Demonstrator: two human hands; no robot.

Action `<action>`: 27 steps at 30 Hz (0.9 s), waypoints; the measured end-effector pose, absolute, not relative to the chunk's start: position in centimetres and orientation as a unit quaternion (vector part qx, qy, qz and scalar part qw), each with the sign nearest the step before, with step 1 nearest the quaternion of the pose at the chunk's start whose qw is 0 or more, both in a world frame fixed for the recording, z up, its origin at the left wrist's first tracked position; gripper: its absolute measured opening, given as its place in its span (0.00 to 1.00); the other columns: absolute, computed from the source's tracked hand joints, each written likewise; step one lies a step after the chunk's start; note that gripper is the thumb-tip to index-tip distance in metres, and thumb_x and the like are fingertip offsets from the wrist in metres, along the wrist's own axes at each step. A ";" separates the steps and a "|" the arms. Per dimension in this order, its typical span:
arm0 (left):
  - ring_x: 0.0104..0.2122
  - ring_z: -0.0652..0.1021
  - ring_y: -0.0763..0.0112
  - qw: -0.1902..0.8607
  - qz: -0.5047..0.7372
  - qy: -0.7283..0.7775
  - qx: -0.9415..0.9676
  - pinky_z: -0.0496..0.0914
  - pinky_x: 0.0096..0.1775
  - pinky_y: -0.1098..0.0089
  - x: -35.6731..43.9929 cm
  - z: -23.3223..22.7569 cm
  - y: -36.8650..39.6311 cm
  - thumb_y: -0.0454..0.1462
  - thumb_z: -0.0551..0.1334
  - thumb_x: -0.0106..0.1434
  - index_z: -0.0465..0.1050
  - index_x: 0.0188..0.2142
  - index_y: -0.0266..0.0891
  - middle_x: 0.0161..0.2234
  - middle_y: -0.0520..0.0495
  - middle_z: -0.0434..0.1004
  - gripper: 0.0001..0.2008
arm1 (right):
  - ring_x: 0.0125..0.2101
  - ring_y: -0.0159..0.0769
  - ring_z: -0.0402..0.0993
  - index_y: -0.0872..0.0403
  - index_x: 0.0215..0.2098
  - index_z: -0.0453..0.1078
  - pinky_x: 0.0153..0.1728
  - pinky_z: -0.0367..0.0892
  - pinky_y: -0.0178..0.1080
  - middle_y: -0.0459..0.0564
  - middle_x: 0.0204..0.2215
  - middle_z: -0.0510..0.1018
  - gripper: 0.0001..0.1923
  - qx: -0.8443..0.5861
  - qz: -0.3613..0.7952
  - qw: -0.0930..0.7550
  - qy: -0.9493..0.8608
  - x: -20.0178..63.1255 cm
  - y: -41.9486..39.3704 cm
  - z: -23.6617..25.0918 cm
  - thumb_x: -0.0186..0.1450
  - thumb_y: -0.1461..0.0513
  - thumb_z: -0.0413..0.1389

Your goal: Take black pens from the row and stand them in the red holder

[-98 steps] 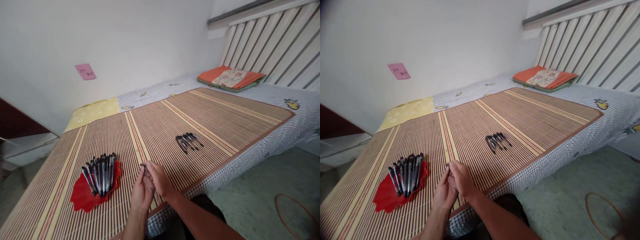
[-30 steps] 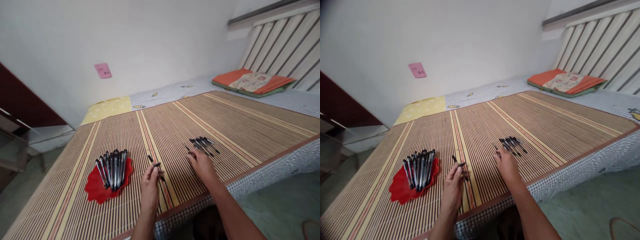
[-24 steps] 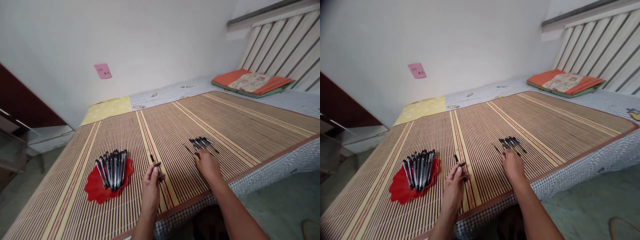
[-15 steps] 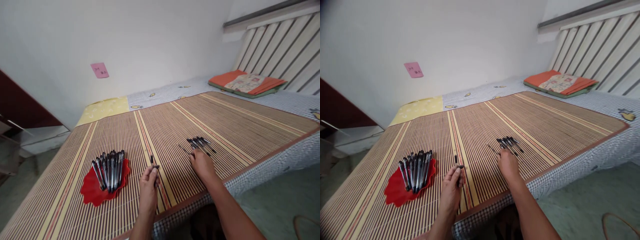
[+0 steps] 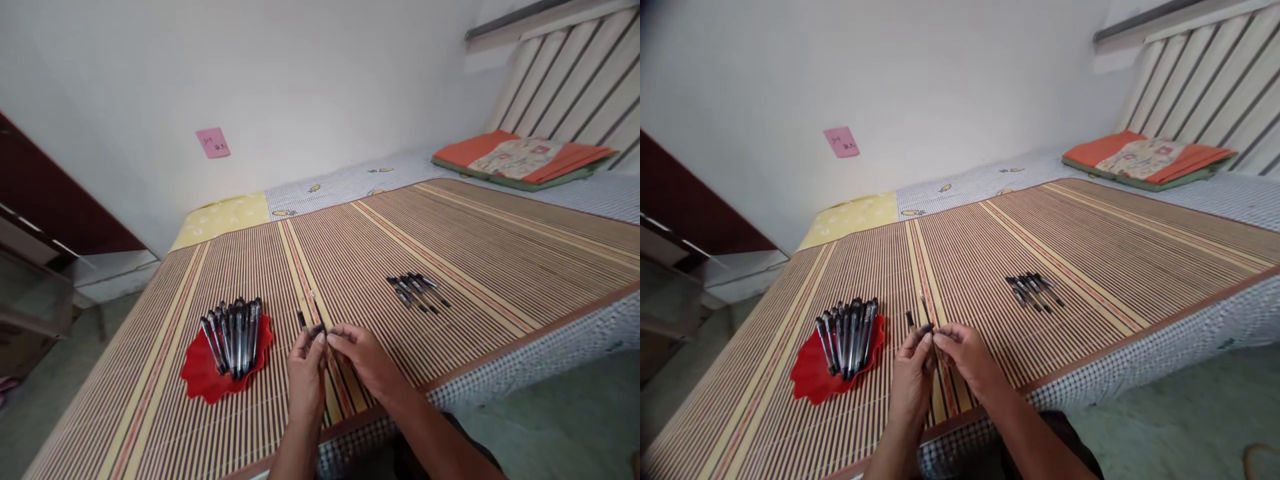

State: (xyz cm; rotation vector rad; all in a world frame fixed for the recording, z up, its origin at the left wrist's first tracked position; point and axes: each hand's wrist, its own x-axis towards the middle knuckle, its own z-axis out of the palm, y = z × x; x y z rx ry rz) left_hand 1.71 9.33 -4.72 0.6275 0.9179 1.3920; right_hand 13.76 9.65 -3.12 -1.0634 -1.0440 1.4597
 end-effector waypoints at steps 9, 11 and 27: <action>0.21 0.70 0.81 0.622 0.624 0.403 0.249 0.62 0.23 0.80 1.2 -3.9 9.6 0.40 0.77 0.48 0.79 0.32 0.36 0.26 0.53 0.76 0.15 | 0.29 0.35 0.72 0.54 0.28 0.72 0.33 0.67 0.37 0.45 0.23 0.75 0.10 -0.449 0.561 0.523 -0.458 12.1 9.3 -3.6 0.59 0.55 0.59; 0.24 0.73 0.79 0.623 0.615 0.408 0.259 0.66 0.27 0.79 1.1 -4.1 9.6 0.40 0.77 0.48 0.78 0.32 0.36 0.28 0.52 0.77 0.15 | 0.31 0.37 0.74 0.54 0.30 0.73 0.34 0.68 0.37 0.46 0.26 0.77 0.10 -0.468 0.537 0.521 -0.471 12.7 9.4 -3.2 0.59 0.55 0.59; 0.30 0.70 0.73 0.673 0.483 0.374 0.418 0.65 0.35 0.73 2.0 -4.6 8.4 0.41 0.69 0.60 0.77 0.33 0.37 0.28 0.52 0.72 0.09 | 0.21 0.27 0.63 0.55 0.41 0.78 0.22 0.57 0.33 0.45 0.23 0.76 0.14 -0.426 0.559 0.585 -0.405 17.0 9.9 -1.3 0.62 0.55 0.61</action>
